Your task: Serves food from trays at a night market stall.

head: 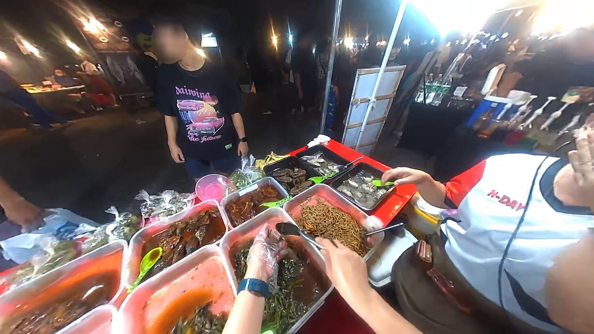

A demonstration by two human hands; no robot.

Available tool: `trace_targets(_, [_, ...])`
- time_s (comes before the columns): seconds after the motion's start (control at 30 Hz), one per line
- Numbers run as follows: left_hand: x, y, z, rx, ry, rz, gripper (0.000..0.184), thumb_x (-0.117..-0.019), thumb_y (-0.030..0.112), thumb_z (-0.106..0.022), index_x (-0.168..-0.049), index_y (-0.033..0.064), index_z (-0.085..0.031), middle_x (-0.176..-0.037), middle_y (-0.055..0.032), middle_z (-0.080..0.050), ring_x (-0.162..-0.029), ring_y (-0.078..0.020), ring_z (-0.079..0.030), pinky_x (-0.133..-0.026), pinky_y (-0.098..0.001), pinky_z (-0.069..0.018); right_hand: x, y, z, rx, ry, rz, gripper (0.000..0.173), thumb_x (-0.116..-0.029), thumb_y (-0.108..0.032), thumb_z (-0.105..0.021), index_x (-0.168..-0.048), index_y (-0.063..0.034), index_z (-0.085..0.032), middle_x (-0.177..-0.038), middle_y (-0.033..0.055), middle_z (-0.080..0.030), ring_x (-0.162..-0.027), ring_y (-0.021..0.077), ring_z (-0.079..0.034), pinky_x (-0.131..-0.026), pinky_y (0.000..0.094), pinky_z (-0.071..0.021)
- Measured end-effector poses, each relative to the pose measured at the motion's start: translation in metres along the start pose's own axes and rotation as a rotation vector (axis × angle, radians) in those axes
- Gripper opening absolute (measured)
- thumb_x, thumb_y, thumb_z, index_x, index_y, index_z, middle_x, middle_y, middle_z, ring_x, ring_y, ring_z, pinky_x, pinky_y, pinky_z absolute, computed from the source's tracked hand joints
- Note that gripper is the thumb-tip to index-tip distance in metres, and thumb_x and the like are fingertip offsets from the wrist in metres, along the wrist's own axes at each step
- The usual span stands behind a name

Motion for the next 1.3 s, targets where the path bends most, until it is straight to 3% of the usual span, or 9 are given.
trace_targets(0.13, [0.003, 0.001, 0.015, -0.033, -0.015, -0.007, 0.047, -0.1101, 0.041, -0.042, -0.150, 0.0170, -0.045, -0.131, -0.0201, -0.060, -0.090, -0.0311, -0.068, -0.072, -0.0438, -0.0578, -0.002, 0.044, -0.053, 0.091, -0.283, -0.162, 0.043, -0.1068, -0.023, -0.045, -0.149, -0.0259, -0.052, -0.131, 0.0167, -0.067, -0.113, 0.0397, -0.068, -0.090, 0.0598, -0.0547])
trace_targets(0.3, [0.007, 0.011, 0.020, -0.036, -0.011, -0.018, 0.043, -0.1094, 0.040, -0.044, -0.145, 0.0168, -0.050, -0.123, -0.0178, -0.063, -0.083, -0.0274, -0.067, -0.067, -0.0397, -0.0567, 0.013, 0.048, -0.122, 0.206, -0.480, -0.189, 0.045, -0.0997, -0.001, -0.048, -0.143, -0.0112, -0.056, -0.128, 0.0250, -0.065, -0.113, 0.0444, -0.067, -0.087, 0.0589, -0.0563])
trace_targets(0.5, [0.018, 0.034, 0.024, -0.102, -0.026, -0.072, 0.042, -0.1105, 0.038, -0.042, -0.148, 0.0200, -0.048, -0.126, -0.0159, -0.065, -0.079, -0.0247, -0.068, -0.062, -0.0374, -0.0565, 0.018, 0.033, -0.192, -0.124, -0.696, -0.119, 0.041, -0.0989, -0.023, -0.053, -0.138, -0.0263, -0.064, -0.134, 0.0122, -0.067, -0.125, 0.0352, -0.063, -0.098, 0.0645, -0.0507])
trace_targets(0.63, [0.022, 0.047, 0.027, -0.175, -0.050, -0.123, 0.040, -0.1113, 0.034, -0.041, -0.148, 0.0212, -0.049, -0.125, -0.0145, -0.066, -0.077, -0.0239, -0.069, -0.062, -0.0379, -0.0573, 0.010, 0.056, -0.204, -0.315, -0.685, -0.071, 0.037, -0.1034, -0.026, -0.051, -0.137, -0.0250, -0.066, -0.137, 0.0083, -0.067, -0.130, 0.0295, -0.061, -0.106, 0.0613, -0.0468])
trace_targets(0.73, [0.020, 0.048, 0.030, -0.194, -0.068, -0.115, 0.040, -0.1117, 0.035, -0.038, -0.148, 0.0217, -0.049, -0.124, -0.0141, -0.067, -0.074, -0.0233, -0.068, -0.059, -0.0367, -0.0564, 0.008, 0.078, -0.190, -0.454, -0.613, -0.069, 0.034, -0.1054, -0.028, -0.050, -0.133, -0.0226, -0.069, -0.134, 0.0067, -0.068, -0.128, 0.0256, -0.062, -0.109, 0.0572, -0.0459])
trace_targets(0.83, [0.016, 0.045, 0.041, -0.192, -0.065, -0.100, 0.041, -0.1119, 0.036, -0.036, -0.147, 0.0208, -0.050, -0.122, -0.0137, -0.068, -0.073, -0.0226, -0.068, -0.060, -0.0361, -0.0562, 0.004, 0.085, -0.163, -0.504, -0.557, -0.106, 0.033, -0.1042, -0.029, -0.052, -0.131, -0.0226, -0.070, -0.126, 0.0083, -0.070, -0.118, 0.0261, -0.065, -0.102, 0.0564, -0.0492])
trace_targets(0.93, [0.014, 0.037, 0.038, -0.210, -0.094, -0.088, 0.040, -0.1111, 0.036, -0.039, -0.145, 0.0199, -0.052, -0.121, -0.0137, -0.069, -0.072, -0.0219, -0.067, -0.058, -0.0356, -0.0557, -0.003, 0.082, -0.118, -0.398, -0.521, -0.115, 0.034, -0.1052, -0.032, -0.050, -0.134, -0.0259, -0.068, -0.132, 0.0065, -0.069, -0.126, 0.0265, -0.063, -0.106, 0.0587, -0.0472])
trace_targets(1.13, [0.016, 0.019, 0.026, -0.219, -0.055, -0.052, 0.040, -0.1098, 0.036, -0.043, -0.144, 0.0167, -0.053, -0.119, -0.0148, -0.065, -0.076, -0.0236, -0.066, -0.060, -0.0377, -0.0551, -0.017, 0.042, -0.022, -0.233, -0.416, -0.037, 0.034, -0.1051, -0.032, -0.049, -0.133, -0.0270, -0.068, -0.129, 0.0063, -0.070, -0.124, 0.0282, -0.063, -0.102, 0.0601, -0.0481])
trace_targets(1.3, [0.020, 0.005, 0.004, -0.186, -0.106, -0.041, 0.042, -0.1093, 0.038, -0.045, -0.146, 0.0176, -0.050, -0.126, -0.0162, -0.063, -0.086, -0.0270, -0.068, -0.069, -0.0419, -0.0576, -0.015, -0.007, 0.015, -0.097, -0.358, 0.018, 0.035, -0.1059, -0.030, -0.046, -0.135, -0.0274, -0.066, -0.126, 0.0082, -0.071, -0.122, 0.0305, -0.064, -0.098, 0.0599, -0.0500])
Point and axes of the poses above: each hand's wrist, its own x-axis away from the middle knuckle, its own z-axis out of the back of the hand, y = z × x, the point moved 9 cm from there along -x, towards the middle knuckle
